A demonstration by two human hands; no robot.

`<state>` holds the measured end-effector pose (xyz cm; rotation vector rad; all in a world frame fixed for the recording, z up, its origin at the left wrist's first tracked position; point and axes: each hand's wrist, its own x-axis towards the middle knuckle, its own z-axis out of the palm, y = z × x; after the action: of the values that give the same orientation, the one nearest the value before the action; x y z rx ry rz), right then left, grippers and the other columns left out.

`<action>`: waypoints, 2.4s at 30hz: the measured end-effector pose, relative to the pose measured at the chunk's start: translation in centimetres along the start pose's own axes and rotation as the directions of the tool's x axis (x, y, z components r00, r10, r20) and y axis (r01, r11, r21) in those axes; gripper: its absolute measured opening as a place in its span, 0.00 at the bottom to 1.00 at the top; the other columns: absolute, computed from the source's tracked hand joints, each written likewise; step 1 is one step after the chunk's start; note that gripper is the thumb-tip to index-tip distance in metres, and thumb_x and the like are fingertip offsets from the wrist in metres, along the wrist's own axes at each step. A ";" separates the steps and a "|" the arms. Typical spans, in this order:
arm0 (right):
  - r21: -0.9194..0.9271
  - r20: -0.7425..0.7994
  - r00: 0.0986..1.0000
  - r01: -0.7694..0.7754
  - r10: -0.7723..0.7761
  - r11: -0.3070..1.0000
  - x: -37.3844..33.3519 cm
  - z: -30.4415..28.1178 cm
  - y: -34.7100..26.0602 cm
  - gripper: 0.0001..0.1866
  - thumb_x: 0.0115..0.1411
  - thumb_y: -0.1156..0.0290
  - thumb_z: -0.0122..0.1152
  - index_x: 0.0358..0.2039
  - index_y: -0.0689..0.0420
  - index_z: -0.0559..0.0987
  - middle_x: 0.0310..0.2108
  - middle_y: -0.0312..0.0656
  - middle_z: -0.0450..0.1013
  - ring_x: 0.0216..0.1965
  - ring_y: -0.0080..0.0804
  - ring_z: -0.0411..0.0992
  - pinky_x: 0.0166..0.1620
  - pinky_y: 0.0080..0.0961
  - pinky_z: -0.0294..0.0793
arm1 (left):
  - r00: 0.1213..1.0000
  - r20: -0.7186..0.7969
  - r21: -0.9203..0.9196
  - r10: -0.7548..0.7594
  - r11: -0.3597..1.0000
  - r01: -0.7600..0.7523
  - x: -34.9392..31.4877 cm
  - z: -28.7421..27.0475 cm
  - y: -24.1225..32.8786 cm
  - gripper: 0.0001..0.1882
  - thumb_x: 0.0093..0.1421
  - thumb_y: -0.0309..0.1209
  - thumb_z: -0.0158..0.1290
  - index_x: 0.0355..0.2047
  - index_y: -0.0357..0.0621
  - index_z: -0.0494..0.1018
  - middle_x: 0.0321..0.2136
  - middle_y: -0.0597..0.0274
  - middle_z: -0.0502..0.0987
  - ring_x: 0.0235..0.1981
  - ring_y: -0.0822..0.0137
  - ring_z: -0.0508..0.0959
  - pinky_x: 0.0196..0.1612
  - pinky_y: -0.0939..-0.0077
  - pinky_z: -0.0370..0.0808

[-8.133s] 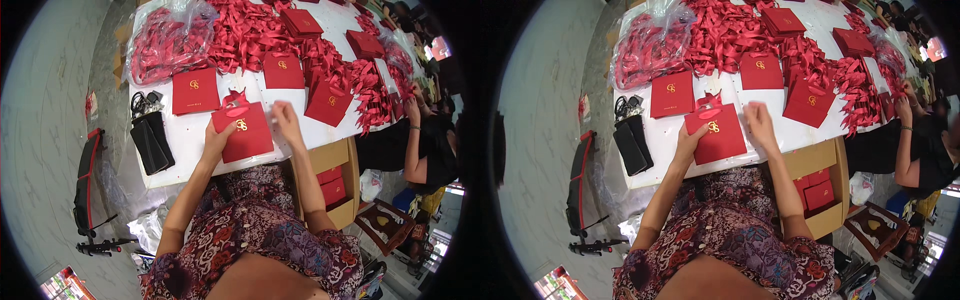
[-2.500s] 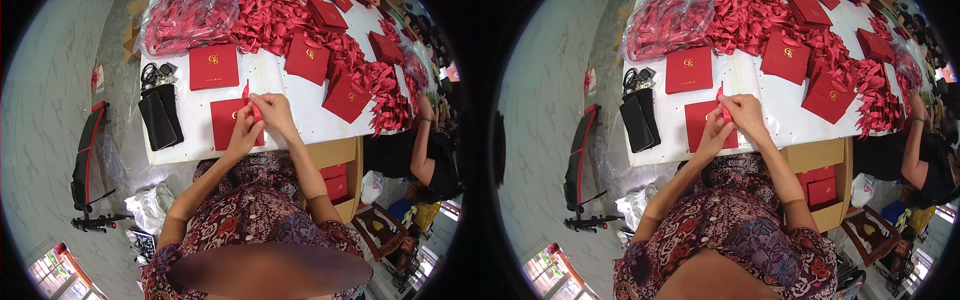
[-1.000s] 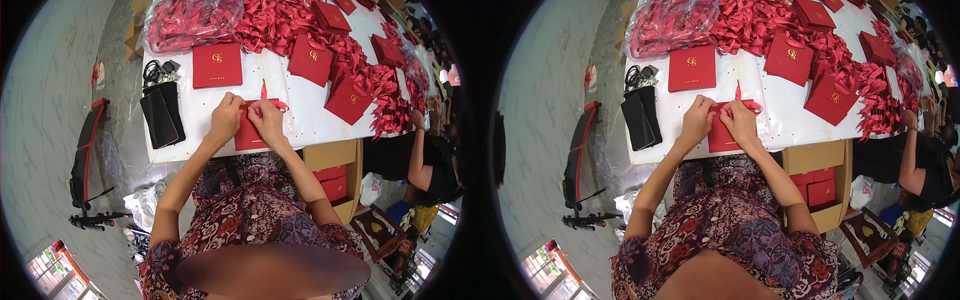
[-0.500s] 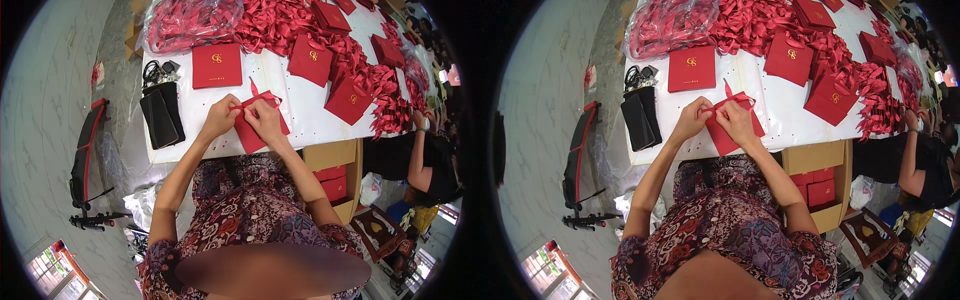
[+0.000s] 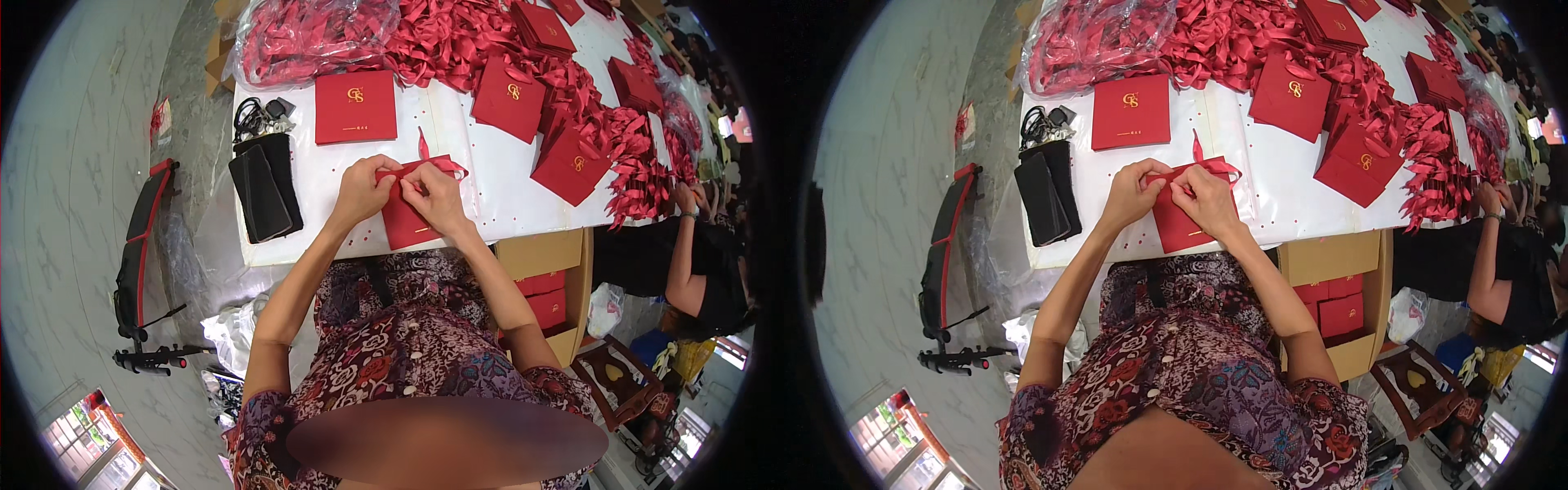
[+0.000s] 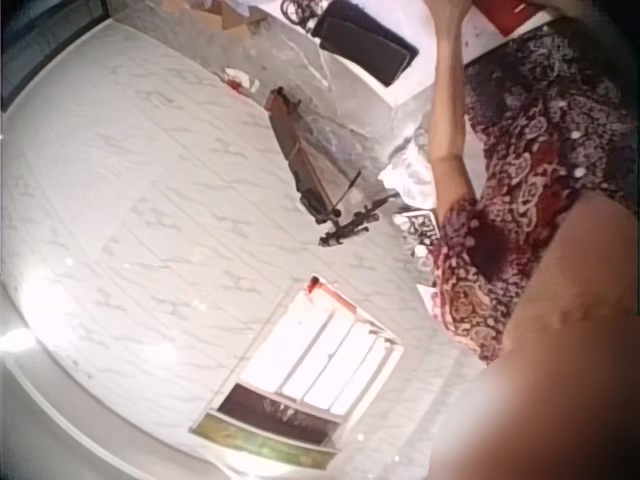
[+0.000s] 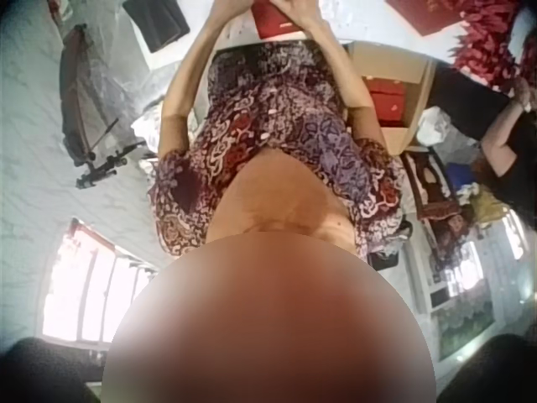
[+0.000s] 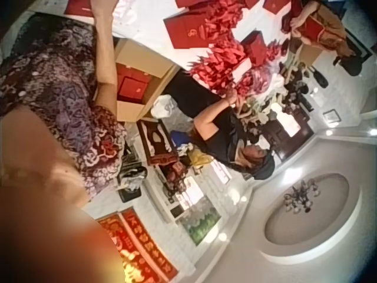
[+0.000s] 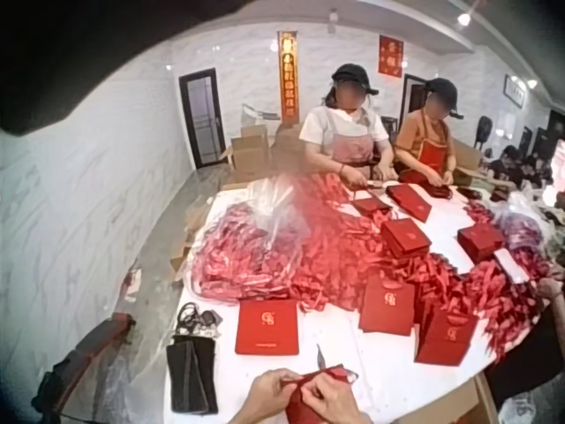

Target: Tying red ribbons onto small red gift boxes.

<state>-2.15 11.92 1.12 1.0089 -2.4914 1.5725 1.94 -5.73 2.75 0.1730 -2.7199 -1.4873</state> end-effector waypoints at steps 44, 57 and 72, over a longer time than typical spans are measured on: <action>0.112 0.062 0.854 -0.520 0.517 0.847 4.7 -3.2 4.3 0.14 0.58 0.61 0.66 0.30 0.61 0.85 0.20 0.40 0.77 0.23 0.24 0.73 0.29 0.25 0.71 | 0.935 -0.149 0.196 0.323 0.936 -0.292 -1.7 0.8 0.1 0.07 0.52 0.29 0.63 0.32 0.45 0.79 0.31 0.60 0.76 0.33 0.57 0.75 0.37 0.65 0.73; -0.389 0.115 0.855 -0.430 0.505 0.815 2.6 -3.8 2.8 0.18 0.53 0.55 0.69 0.26 0.59 0.81 0.22 0.46 0.78 0.28 0.43 0.78 0.35 0.37 0.76 | 0.947 -0.227 0.371 0.226 0.919 -0.131 1.6 3.9 -0.4 0.09 0.52 0.34 0.64 0.29 0.44 0.78 0.24 0.59 0.78 0.30 0.57 0.77 0.37 0.60 0.67; 0.505 0.285 0.850 -0.527 0.444 0.684 2.4 -2.6 3.1 0.09 0.65 0.70 0.60 0.38 0.64 0.78 0.28 0.35 0.76 0.28 0.20 0.73 0.32 0.18 0.72 | 0.977 -0.204 -0.144 0.061 0.985 -0.092 1.4 3.7 -0.3 0.05 0.57 0.29 0.60 0.31 0.41 0.79 0.25 0.59 0.80 0.32 0.65 0.78 0.34 0.70 0.73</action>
<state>-6.44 13.67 0.74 0.4752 -2.5704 2.6115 0.25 -2.92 0.47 0.1977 -2.4194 -1.5571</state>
